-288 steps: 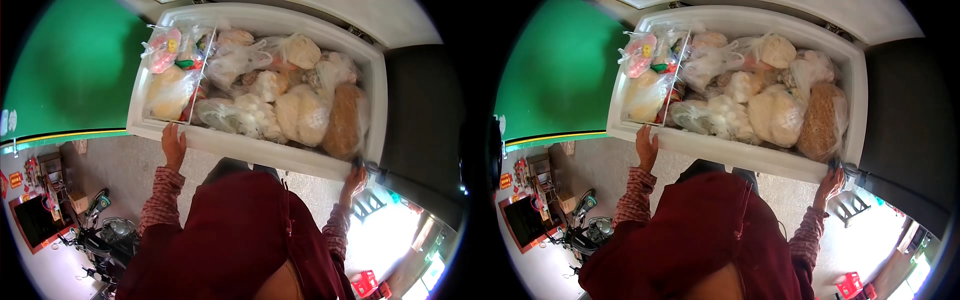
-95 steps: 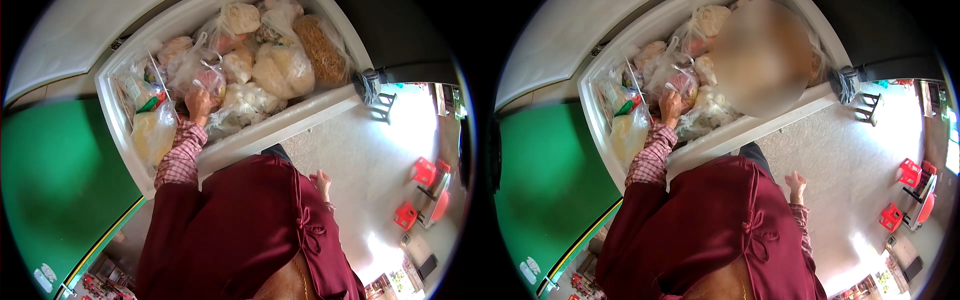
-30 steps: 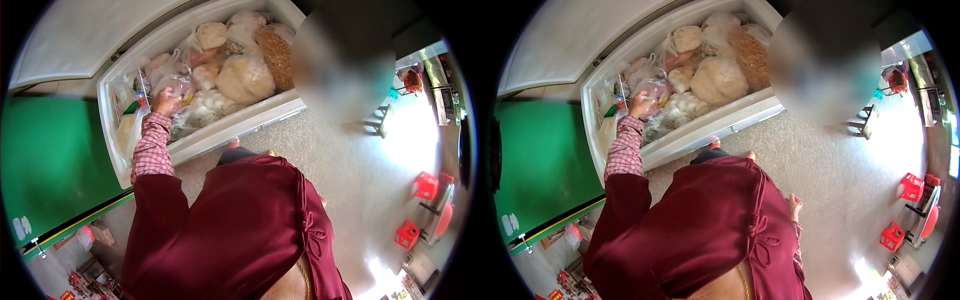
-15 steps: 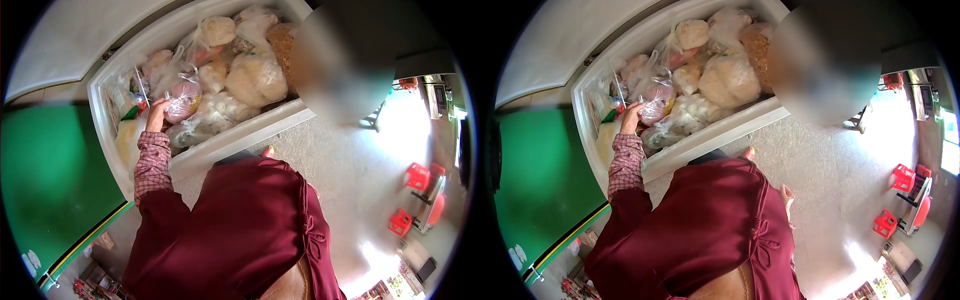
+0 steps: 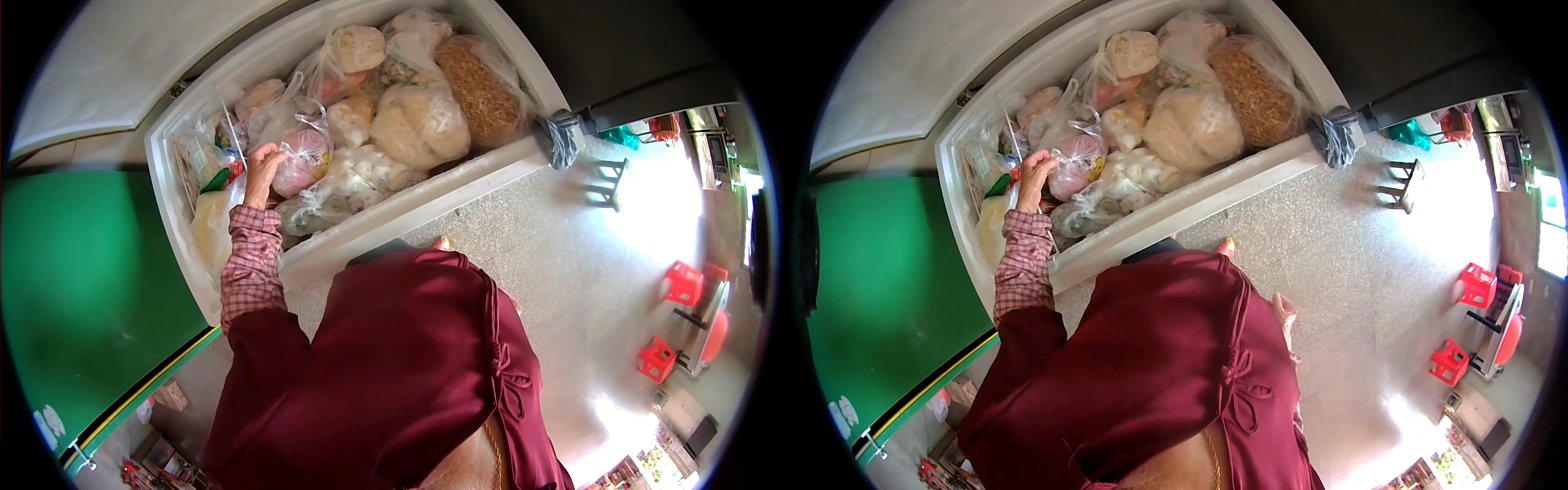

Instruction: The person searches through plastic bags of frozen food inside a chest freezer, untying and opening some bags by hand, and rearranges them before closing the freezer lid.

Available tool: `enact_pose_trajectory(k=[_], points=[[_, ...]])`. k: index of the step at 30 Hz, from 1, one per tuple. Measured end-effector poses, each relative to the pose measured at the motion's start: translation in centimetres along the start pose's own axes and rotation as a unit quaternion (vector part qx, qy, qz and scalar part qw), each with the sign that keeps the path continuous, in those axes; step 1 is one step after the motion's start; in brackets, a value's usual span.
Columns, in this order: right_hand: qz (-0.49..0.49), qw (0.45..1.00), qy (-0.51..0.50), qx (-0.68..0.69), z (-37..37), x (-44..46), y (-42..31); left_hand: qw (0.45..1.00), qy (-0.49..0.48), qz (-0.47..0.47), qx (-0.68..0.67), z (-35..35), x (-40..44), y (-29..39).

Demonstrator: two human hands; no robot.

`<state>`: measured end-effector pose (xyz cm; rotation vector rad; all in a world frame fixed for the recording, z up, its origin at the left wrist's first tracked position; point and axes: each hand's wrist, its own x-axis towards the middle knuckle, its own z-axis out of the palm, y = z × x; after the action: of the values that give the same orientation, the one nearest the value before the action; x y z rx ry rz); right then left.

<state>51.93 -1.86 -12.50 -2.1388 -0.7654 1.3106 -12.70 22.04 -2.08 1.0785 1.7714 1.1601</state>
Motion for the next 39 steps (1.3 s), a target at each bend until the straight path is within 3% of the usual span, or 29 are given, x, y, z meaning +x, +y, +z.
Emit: enact_pose_trajectory(k=[4, 7, 11, 15, 19, 26, 29, 30, 34, 37, 39], points=[[0.025, 0.999, 0.027, -0.025, -0.2, -0.4, 1.5, 0.968, 0.011, 0.195, 0.154, -0.1, -0.1, 0.4], [0.054, 0.996, 0.041, -0.050, -0.5, -1.0, 1.4, 0.970, 0.006, 0.099, 0.220, -0.9, -2.2, 1.1], [0.064, 0.996, 0.037, -0.041, -0.8, -1.6, 1.6, 0.998, 0.008, -0.054, -0.010, -1.7, -3.4, 0.6], [0.067, 0.996, 0.035, -0.038, -1.1, -1.9, 1.8, 0.996, 0.010, -0.029, -0.086, -1.2, -3.1, 0.7], [0.070, 0.997, 0.033, -0.031, -1.1, -2.2, 2.0, 0.993, -0.046, -0.026, -0.104, -0.7, -3.0, 2.6], [0.072, 0.996, 0.032, -0.029, -1.1, -2.6, 2.0, 0.980, -0.139, 0.004, 0.143, -1.5, 0.3, 4.5], [0.072, 0.996, 0.032, -0.030, -1.1, -2.8, 2.0, 0.959, -0.145, 0.046, 0.239, -1.9, 2.2, 3.7], [0.072, 0.996, 0.030, -0.030, -1.1, -2.8, 2.0, 0.920, -0.115, 0.119, 0.356, -2.1, 2.9, 3.4], [0.073, 0.996, 0.032, -0.029, -1.0, -3.1, 2.1, 0.926, -0.221, 0.032, 0.304, -3.4, 4.3, 3.9], [0.076, 0.996, 0.032, -0.030, -1.0, -3.1, 2.0, 0.894, -0.223, 0.056, 0.384, -3.5, 4.9, 5.8], [0.076, 0.996, 0.033, -0.032, -0.9, -3.3, 1.9, 0.865, -0.201, 0.159, 0.432, -3.1, 5.7, 4.8]])
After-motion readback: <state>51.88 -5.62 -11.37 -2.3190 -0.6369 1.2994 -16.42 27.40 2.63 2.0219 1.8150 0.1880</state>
